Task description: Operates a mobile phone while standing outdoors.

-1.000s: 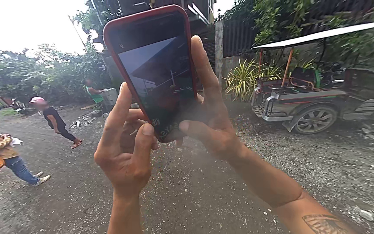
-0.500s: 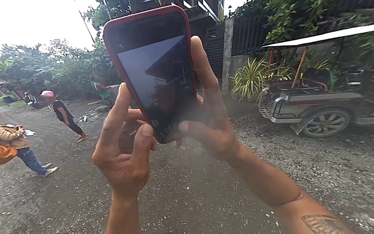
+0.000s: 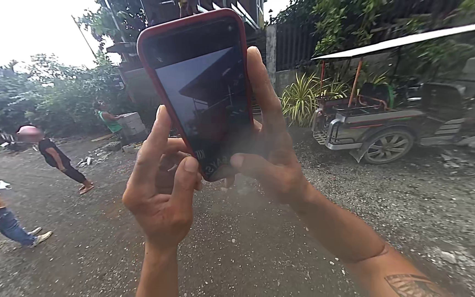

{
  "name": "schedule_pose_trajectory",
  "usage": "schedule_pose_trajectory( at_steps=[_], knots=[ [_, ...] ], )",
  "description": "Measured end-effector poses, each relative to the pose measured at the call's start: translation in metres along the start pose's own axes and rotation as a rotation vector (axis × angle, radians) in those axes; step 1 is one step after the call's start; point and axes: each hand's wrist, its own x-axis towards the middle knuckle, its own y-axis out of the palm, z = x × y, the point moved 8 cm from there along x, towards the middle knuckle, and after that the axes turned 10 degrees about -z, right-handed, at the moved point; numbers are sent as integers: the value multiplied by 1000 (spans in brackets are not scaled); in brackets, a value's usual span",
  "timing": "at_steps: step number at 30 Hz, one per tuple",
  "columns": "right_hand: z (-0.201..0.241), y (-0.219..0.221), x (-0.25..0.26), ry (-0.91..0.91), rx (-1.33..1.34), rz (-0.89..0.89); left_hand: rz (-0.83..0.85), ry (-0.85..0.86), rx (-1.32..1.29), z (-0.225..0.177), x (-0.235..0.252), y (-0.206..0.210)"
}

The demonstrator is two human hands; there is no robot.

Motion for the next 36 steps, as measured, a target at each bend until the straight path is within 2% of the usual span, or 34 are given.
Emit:
schedule_pose_trajectory(
  at_steps=[8,22,36],
  knots=[
    [23,-32,-2,-78,-153,-28,52,-1,-102,12,7,39],
    [56,-89,-6,-90,-256,-130,128,6,-223,25,16,110],
    [61,-129,-6,-105,-338,-150,139,10,-293,44,16,149]
  ],
)
